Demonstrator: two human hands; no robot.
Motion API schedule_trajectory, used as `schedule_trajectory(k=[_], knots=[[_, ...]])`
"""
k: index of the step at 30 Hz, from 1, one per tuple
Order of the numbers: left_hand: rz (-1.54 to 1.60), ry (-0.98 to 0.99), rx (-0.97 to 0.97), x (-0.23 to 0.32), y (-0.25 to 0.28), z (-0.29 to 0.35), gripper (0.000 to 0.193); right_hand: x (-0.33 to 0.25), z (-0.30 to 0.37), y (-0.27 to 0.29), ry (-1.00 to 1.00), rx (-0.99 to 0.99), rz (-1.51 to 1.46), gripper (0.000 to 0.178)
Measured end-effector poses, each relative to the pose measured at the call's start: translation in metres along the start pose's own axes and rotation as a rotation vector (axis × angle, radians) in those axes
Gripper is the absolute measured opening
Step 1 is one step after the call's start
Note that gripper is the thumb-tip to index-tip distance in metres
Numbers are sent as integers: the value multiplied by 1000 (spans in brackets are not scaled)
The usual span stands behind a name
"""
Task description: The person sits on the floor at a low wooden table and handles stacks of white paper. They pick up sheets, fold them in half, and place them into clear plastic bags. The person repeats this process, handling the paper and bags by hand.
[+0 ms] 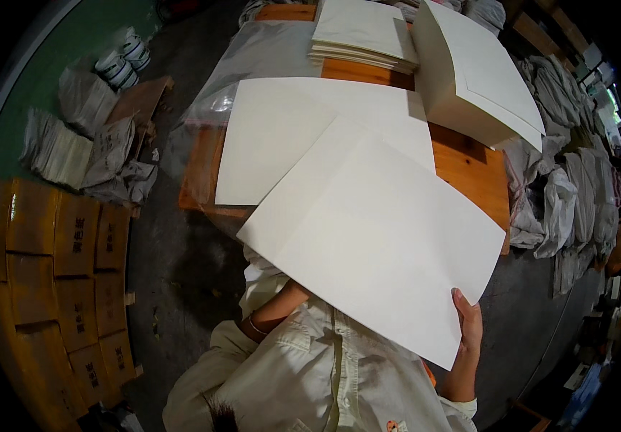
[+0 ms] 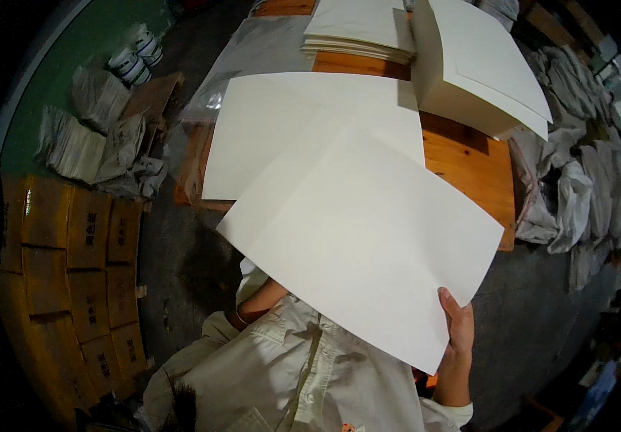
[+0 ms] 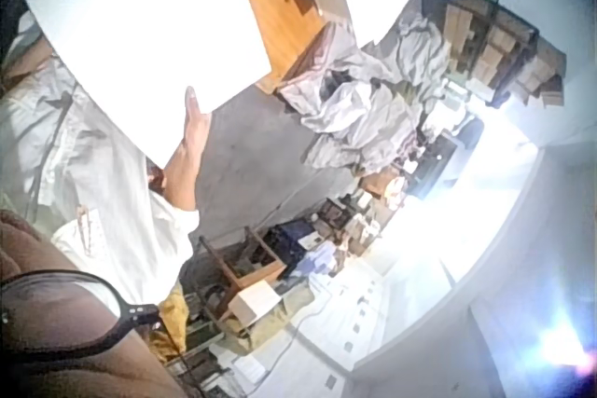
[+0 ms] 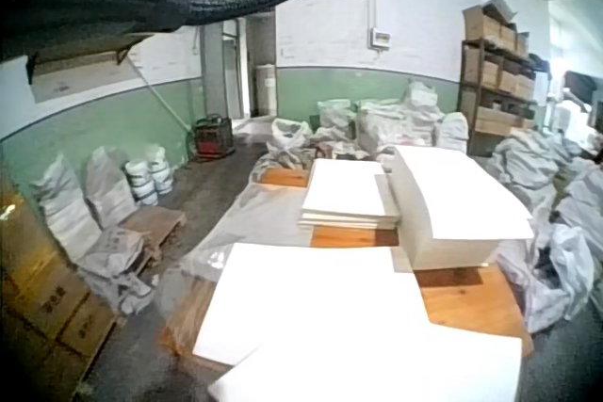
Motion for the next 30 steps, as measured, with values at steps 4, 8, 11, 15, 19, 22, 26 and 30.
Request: schedule_trajectory(k=[4,8,11,15,19,22,26,30], knots=[[12,19,-30,-4,-8,-1,34,-3,-1,9,-56,52,42,54],[30,39,-52,-5,-12,0,34,-6,-5,17,-53,37,43,52],[38,48,-61,-5,-14,0,34,-4,-8,20,-52,10,58,51],[43,64,-64,-4,-12,2,34,-3,-6,12,-66,30,67,51],[51,81,-77,-5,-13,4,34,0,-6,16,-55,12,73,52],[56,89,-81,-6,-15,5,34,-2,-6,16,-37,0,107,53],[60,97,-91,-7,-18,7,34,-7,-8,7,0,-24,97,54],[71,109,-93,-8,-18,9,34,-12,-8,7,3,-18,109,54]])
Point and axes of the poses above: each hand's wrist, its own z-axis away from the middle knuckle, its own y-axis out of the back of the hand, x = y × z, the point moved 3 cm from there along -z, towards the middle knuckle, and after that the axes turned 8 degrees about y, right-handed, at the moved point
